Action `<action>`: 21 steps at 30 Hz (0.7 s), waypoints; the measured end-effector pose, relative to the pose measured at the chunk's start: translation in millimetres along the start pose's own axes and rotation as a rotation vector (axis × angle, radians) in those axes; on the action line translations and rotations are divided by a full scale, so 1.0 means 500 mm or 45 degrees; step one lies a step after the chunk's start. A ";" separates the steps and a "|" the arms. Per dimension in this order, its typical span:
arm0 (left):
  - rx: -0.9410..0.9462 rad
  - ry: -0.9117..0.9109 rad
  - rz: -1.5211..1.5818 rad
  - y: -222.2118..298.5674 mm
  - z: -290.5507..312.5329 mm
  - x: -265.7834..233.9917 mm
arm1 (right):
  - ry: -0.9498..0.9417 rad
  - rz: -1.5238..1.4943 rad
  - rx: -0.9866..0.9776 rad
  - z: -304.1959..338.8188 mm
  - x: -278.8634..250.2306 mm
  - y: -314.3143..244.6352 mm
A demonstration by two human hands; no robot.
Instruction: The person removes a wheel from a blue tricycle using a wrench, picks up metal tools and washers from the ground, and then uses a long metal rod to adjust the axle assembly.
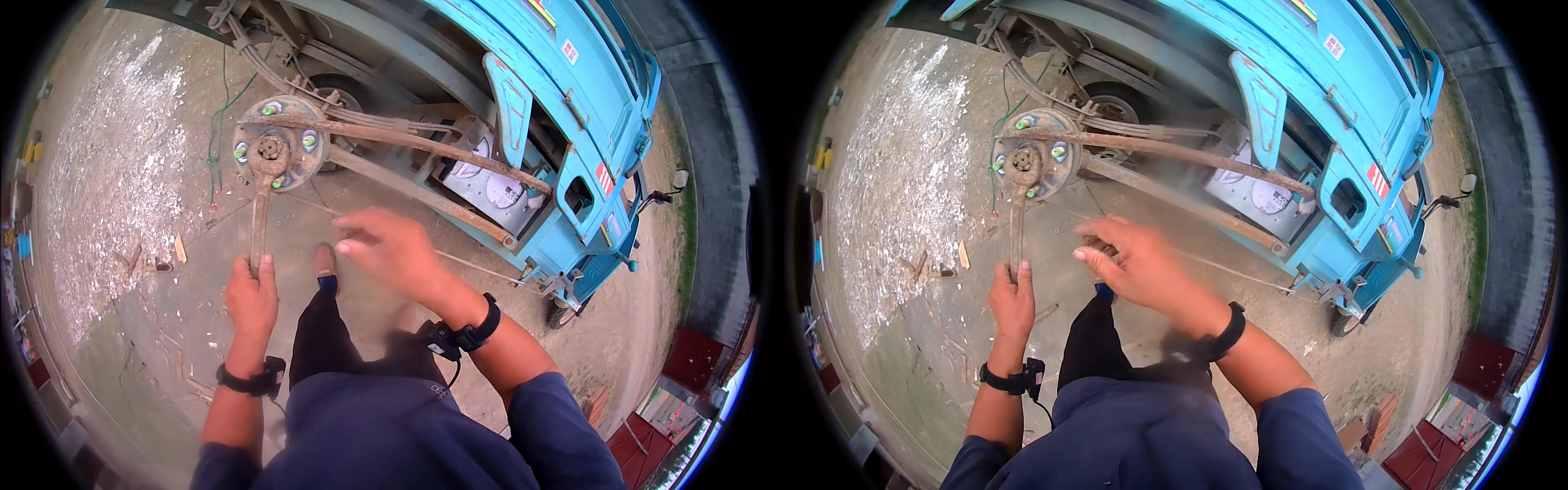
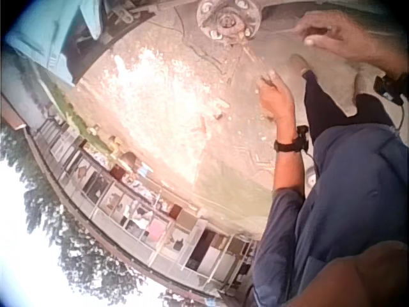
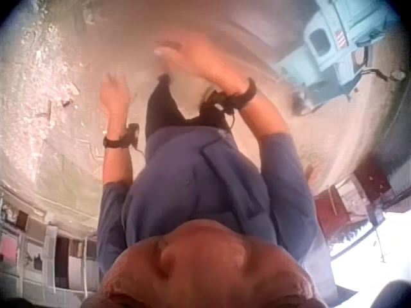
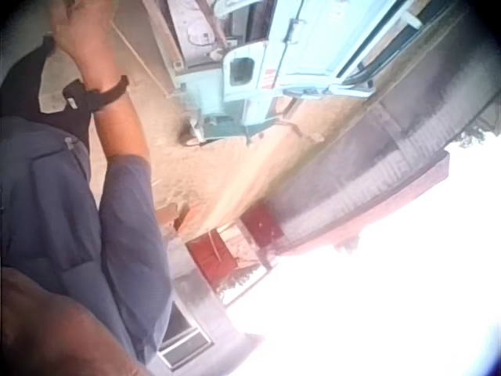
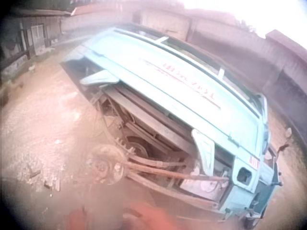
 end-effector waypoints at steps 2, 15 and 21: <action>-0.007 -0.059 0.095 0.014 0.002 -0.007 | -0.102 0.221 -0.085 -0.044 0.069 -0.045; -0.097 0.184 0.429 -0.002 0.032 -0.015 | -0.371 -0.924 0.627 -0.107 0.289 0.011; -0.502 0.413 0.537 -0.192 0.311 -0.029 | -0.352 -0.974 0.604 -0.112 0.316 0.005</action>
Point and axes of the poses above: each hand's wrist, its own z-axis away from the middle knuckle, its own x-axis out of the palm, y = z × x, the point moved 1 cm from there along -z, towards the middle knuckle, and after that the axes turned 11 degrees about z, right-handed, at the moved point
